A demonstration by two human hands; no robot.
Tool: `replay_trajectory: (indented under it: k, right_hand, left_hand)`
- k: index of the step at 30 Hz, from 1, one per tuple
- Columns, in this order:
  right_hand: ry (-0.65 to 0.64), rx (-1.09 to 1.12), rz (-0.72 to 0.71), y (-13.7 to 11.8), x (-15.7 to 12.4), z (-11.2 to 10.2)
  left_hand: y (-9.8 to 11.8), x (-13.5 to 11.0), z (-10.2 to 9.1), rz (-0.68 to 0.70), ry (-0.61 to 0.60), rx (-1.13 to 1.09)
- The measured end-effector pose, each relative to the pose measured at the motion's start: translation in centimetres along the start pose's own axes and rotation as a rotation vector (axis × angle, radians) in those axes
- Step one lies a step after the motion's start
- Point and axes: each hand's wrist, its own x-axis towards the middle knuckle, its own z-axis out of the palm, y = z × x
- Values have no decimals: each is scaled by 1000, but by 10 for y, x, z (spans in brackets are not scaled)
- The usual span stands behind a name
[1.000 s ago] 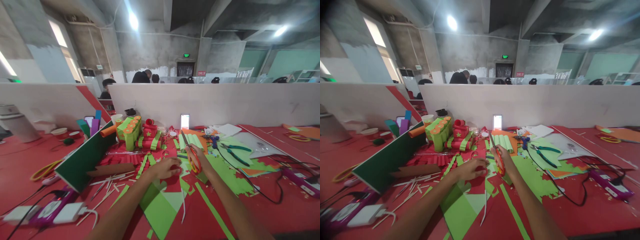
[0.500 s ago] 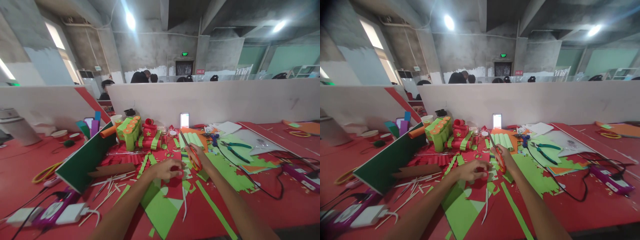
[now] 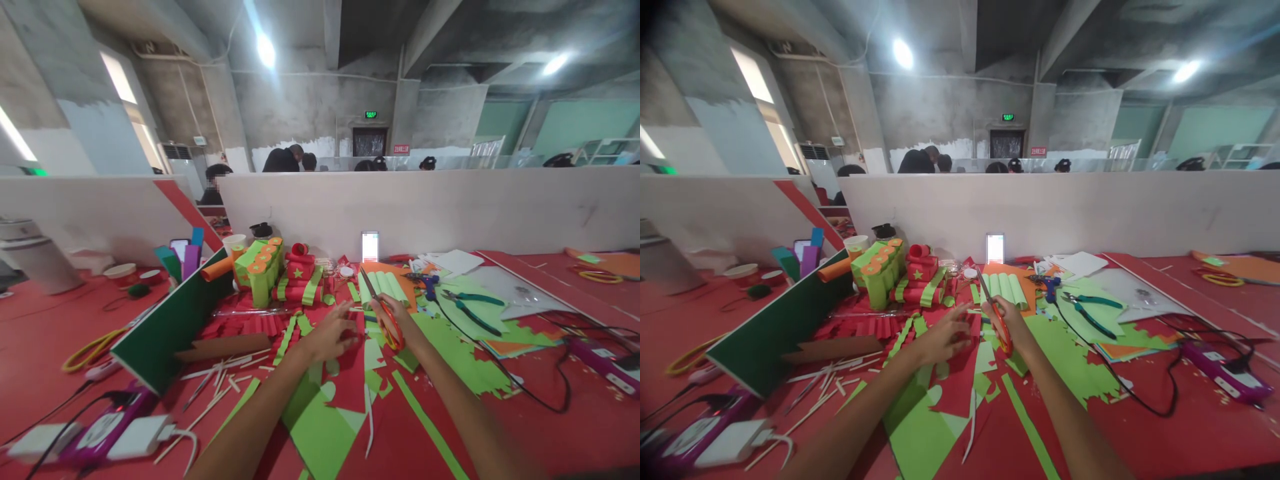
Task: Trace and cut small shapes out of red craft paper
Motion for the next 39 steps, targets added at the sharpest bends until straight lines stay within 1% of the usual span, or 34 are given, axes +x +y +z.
replay_trajectory:
  k: [3,7,10,18,21,23,24,26,28,30,32,33,34,35,37,39]
  right_hand:
    - [1,-1,1,0,0,0]
    - [16,5,20,4,3,-2]
    - [19,1,39,5,5,-5]
    - [55,-7,3,-2,0,-12]
    - [55,4,-5,-3,0,-13]
    - [50,7,-5,-4,0,-13]
    - [49,11,-4,-4,0,-13]
    - [50,13,-1,-5,0,-14]
    - [54,9,-5,-6,0,-14]
    - [54,0,-18,-8,-1,-14]
    - [50,-9,-31,-10,-2,-14]
    - [51,-17,-33,-10,-2,-14]
    - [55,-24,-32,-11,-2,-14]
    - [54,-30,-28,-11,-2,-14]
    - [52,-33,-23,-11,-2,-13]
    - [51,-24,-21,-10,-2,-12]
  left_hand:
    - [-13,3,2,-97,32,44]
    - [-22,6,5,-77,68,11]
    - [-23,7,6,-66,85,12]
    - [-23,7,5,-135,33,52]
    - [-20,9,2,-73,89,28]
    - [-16,10,-3,-17,141,-59]
    - [-14,10,-7,-6,160,-141]
    - [-10,8,-16,-26,164,-371]
    - [-8,5,-25,-90,238,-652]
    - [-7,1,-36,-162,345,-901]
    - [-9,-2,-46,-258,441,-1015]
    - [-10,-3,-51,-310,451,-1002]
    - [-12,-4,-56,-360,423,-934]
    - [-15,-5,-60,-400,357,-813]
    - [-19,-8,-66,-465,203,-448]
    - [-21,-11,-68,-543,92,-102]
